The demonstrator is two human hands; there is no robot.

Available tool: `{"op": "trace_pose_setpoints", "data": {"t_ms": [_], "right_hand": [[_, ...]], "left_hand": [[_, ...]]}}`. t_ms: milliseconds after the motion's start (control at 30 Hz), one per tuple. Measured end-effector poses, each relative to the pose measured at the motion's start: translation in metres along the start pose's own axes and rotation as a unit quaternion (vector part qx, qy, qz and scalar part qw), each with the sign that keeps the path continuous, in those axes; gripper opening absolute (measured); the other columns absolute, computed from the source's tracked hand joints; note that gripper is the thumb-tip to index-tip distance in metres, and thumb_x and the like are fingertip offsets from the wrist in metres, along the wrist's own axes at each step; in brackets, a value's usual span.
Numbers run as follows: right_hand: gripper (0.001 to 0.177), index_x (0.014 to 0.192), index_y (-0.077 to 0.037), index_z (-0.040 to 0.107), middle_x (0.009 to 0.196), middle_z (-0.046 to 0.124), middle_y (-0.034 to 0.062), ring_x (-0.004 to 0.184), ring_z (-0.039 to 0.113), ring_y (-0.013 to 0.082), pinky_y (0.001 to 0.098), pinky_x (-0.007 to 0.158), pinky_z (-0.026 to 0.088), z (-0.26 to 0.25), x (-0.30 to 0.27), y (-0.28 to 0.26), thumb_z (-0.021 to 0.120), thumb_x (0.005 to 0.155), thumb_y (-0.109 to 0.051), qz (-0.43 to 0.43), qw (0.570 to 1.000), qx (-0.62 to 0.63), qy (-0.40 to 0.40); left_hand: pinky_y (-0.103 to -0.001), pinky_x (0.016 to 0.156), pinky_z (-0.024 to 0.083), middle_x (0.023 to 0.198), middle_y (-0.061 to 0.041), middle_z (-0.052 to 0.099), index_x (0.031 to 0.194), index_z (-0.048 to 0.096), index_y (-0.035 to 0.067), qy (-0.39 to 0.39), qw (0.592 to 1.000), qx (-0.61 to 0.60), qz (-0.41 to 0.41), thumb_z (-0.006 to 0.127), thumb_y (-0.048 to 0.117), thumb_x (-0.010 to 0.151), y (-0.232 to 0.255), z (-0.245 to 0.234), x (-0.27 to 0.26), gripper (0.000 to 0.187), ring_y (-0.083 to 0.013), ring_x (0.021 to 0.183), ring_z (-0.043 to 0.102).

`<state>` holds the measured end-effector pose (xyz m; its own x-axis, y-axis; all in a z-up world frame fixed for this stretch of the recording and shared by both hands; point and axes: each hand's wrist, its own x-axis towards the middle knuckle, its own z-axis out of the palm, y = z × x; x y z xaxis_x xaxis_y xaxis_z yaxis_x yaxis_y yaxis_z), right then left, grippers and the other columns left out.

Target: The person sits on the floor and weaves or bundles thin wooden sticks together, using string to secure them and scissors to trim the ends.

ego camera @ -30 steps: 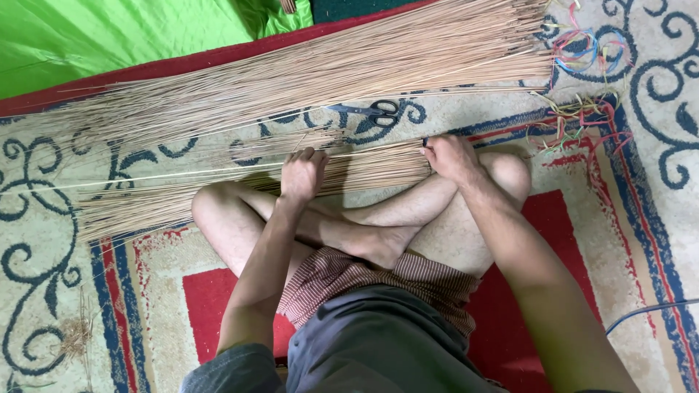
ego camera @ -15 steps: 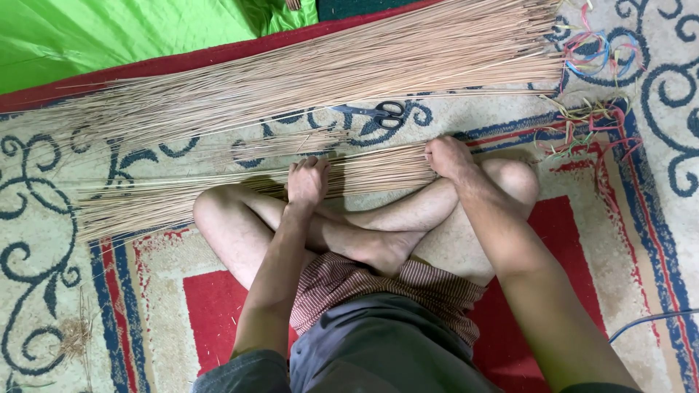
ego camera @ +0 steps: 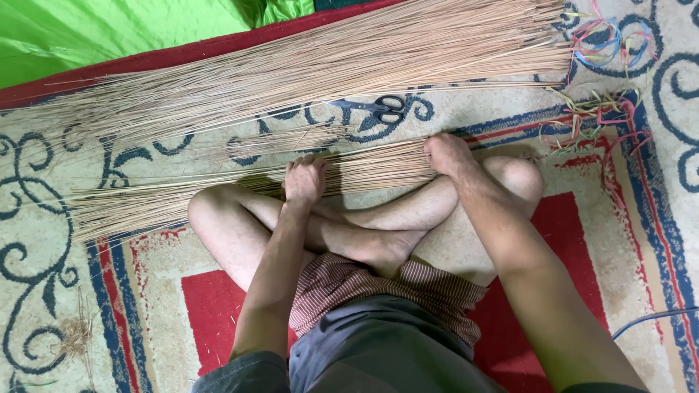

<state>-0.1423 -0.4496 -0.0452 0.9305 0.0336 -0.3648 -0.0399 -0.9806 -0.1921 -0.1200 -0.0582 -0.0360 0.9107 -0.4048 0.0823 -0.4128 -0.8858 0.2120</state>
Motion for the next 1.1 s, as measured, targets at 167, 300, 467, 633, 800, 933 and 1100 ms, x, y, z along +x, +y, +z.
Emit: {"op": "trace_pose_setpoints", "data": {"t_ms": [167, 300, 467, 633, 800, 933, 1100], "right_hand": [[0.012, 0.094, -0.017, 0.08, 0.106, 0.076, 0.0156, 0.109, 0.071, 0.0368, 0.0487, 0.091, 0.06, 0.005, 0.001, -0.001, 0.069, 0.089, -0.02, 0.001, 1.0, -0.005, -0.002], [0.01, 0.082, -0.016, 0.078, 0.091, 0.072, 0.0168, 0.096, 0.071, 0.0391, 0.0491, 0.081, 0.06, 0.012, 0.003, 0.006, 0.069, 0.086, -0.017, -0.034, 0.998, 0.02, 0.058], [0.009, 0.084, -0.01, 0.075, 0.089, 0.071, 0.0225, 0.093, 0.069, 0.0442, 0.0527, 0.079, 0.058, -0.022, -0.033, -0.017, 0.066, 0.086, -0.01, -0.055, 0.983, 0.139, 0.111], [0.014, 0.095, -0.011, 0.08, 0.093, 0.075, 0.0191, 0.096, 0.071, 0.0376, 0.0482, 0.08, 0.058, -0.069, -0.069, -0.038, 0.073, 0.084, -0.005, -0.071, 0.934, 0.296, 0.189], [0.028, 0.106, -0.006, 0.079, 0.093, 0.077, 0.0116, 0.077, 0.067, 0.0082, 0.0225, 0.073, 0.06, -0.09, -0.087, -0.043, 0.073, 0.083, 0.008, -0.067, 0.8, 0.558, 0.211], [0.027, 0.107, -0.005, 0.078, 0.097, 0.077, 0.0151, 0.078, 0.068, 0.0088, 0.0224, 0.073, 0.062, -0.072, -0.073, -0.039, 0.071, 0.084, 0.007, -0.031, 0.777, 0.592, 0.212], [0.027, 0.103, -0.004, 0.078, 0.091, 0.074, 0.0174, 0.069, 0.071, 0.0118, 0.0199, 0.062, 0.063, -0.04, -0.045, -0.028, 0.069, 0.08, 0.006, 0.003, 0.769, 0.597, 0.227]], "left_hand": [[-0.041, 0.091, 0.05, 0.098, -0.001, 0.067, 0.103, 0.073, 0.022, 0.002, 1.0, 0.021, 0.002, 0.06, 0.037, 0.102, -0.004, 0.01, 0.001, 0.02, -0.0254, 0.097, 0.07], [-0.042, 0.093, 0.049, 0.099, -0.002, 0.067, 0.105, 0.073, 0.021, -0.006, 1.0, 0.015, -0.002, 0.058, 0.036, 0.104, -0.002, 0.006, 0.0, 0.022, -0.0252, 0.098, 0.069], [-0.043, 0.091, 0.05, 0.098, -0.003, 0.065, 0.105, 0.074, 0.022, 0.023, 1.0, 0.007, 0.007, 0.058, 0.035, 0.103, 0.0, -0.004, -0.005, 0.02, -0.0273, 0.098, 0.068], [-0.041, 0.091, 0.051, 0.102, -0.005, 0.066, 0.11, 0.074, 0.02, 0.029, 0.999, -0.028, 0.01, 0.055, 0.033, 0.106, 0.006, -0.033, -0.006, 0.023, -0.0267, 0.102, 0.068], [-0.041, 0.085, 0.053, 0.092, -0.004, 0.067, 0.107, 0.073, 0.022, 0.067, 0.995, -0.05, 0.049, 0.057, 0.029, 0.105, 0.008, -0.05, 0.001, 0.018, -0.0281, 0.097, 0.07], [-0.041, 0.085, 0.053, 0.092, -0.001, 0.068, 0.108, 0.073, 0.023, 0.065, 0.996, -0.04, 0.051, 0.058, 0.03, 0.104, 0.006, -0.043, 0.002, 0.017, -0.0264, 0.097, 0.071], [-0.045, 0.088, 0.052, 0.095, -0.006, 0.07, 0.108, 0.072, 0.016, 0.002, 0.997, -0.047, 0.064, 0.055, 0.03, 0.105, 0.006, -0.015, -0.007, 0.022, -0.0317, 0.098, 0.071]]}}
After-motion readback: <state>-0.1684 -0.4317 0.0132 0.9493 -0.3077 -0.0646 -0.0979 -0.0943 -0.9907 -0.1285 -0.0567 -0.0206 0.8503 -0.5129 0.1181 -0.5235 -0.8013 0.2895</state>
